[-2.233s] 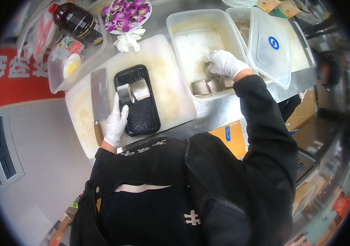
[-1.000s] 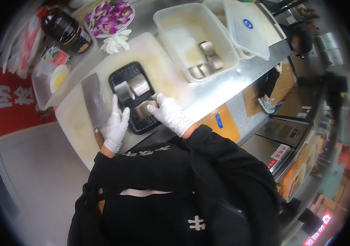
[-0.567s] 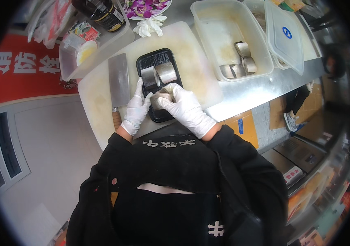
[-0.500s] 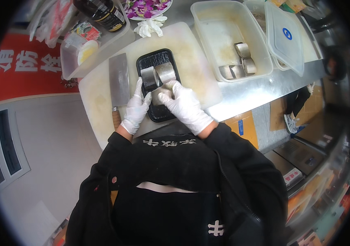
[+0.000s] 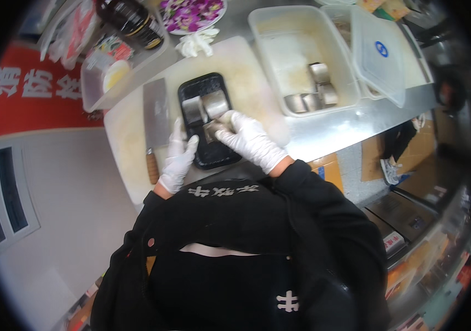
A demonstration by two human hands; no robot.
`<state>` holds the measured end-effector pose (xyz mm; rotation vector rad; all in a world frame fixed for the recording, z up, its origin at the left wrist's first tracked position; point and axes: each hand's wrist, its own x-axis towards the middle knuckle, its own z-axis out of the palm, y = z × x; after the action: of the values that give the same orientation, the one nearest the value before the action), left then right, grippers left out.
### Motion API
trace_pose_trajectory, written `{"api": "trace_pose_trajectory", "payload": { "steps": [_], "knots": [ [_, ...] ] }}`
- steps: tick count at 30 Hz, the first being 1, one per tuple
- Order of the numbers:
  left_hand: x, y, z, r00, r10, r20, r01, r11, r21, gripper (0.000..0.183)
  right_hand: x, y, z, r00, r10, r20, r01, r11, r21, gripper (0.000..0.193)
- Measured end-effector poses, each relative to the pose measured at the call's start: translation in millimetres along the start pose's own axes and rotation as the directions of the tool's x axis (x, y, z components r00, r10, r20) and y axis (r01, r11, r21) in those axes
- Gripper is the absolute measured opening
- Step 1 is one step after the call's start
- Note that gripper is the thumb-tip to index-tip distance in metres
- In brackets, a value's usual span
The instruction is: The person assembles a sushi roll by placing nori and wasabi on a black tray, adding a purple flower garnish, and pouring sauce into a small cup. They handle pre-cut fish pieces and arrange them on the tray before finishing with the garnish and sauce.
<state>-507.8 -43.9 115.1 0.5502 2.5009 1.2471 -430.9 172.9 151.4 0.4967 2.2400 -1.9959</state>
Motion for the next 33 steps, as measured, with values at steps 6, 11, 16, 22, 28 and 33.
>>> {"api": "trace_pose_trajectory", "payload": {
  "steps": [6, 11, 16, 22, 28, 33],
  "knots": [
    [8.5, -12.4, -1.6, 0.985, -0.146, 0.088, 0.151, 0.987, -0.059, 0.064, -16.4, -36.4, -48.8, 0.983, -0.183, 0.017, 0.176, 0.967, 0.183, 0.026],
    [13.3, -22.7, 3.5, 0.988, -0.121, 0.093, 0.136, 0.974, -0.181, 0.059, -1.5, -77.2, -153.6, 0.909, -0.317, -0.270, 0.373, 0.909, 0.188, 0.039],
    [12.3, -26.4, 6.6, 0.984, -0.173, 0.045, 0.178, 0.975, -0.130, 0.060, 3.3, -85.3, -216.9, 0.857, -0.435, -0.277, 0.445, 0.895, -0.028, 0.036],
    [10.3, -22.0, 6.2, 0.992, -0.130, 0.003, 0.130, 0.988, -0.084, 0.061, 56.6, -41.2, -221.9, 0.995, 0.084, -0.060, -0.103, 0.786, -0.609, 0.030],
    [14.1, -26.8, 8.9, 0.997, -0.073, -0.003, 0.073, 0.993, -0.098, 0.060, 63.3, -20.7, -229.0, 0.745, -0.552, -0.374, 0.156, 0.690, -0.706, 0.036],
    [5.3, -17.7, 2.8, 0.996, -0.042, -0.078, 0.057, 0.978, 0.198, 0.061, 7.0, -36.5, -211.5, 0.804, -0.416, -0.425, 0.045, 0.755, -0.654, 0.031]
  ]
}}
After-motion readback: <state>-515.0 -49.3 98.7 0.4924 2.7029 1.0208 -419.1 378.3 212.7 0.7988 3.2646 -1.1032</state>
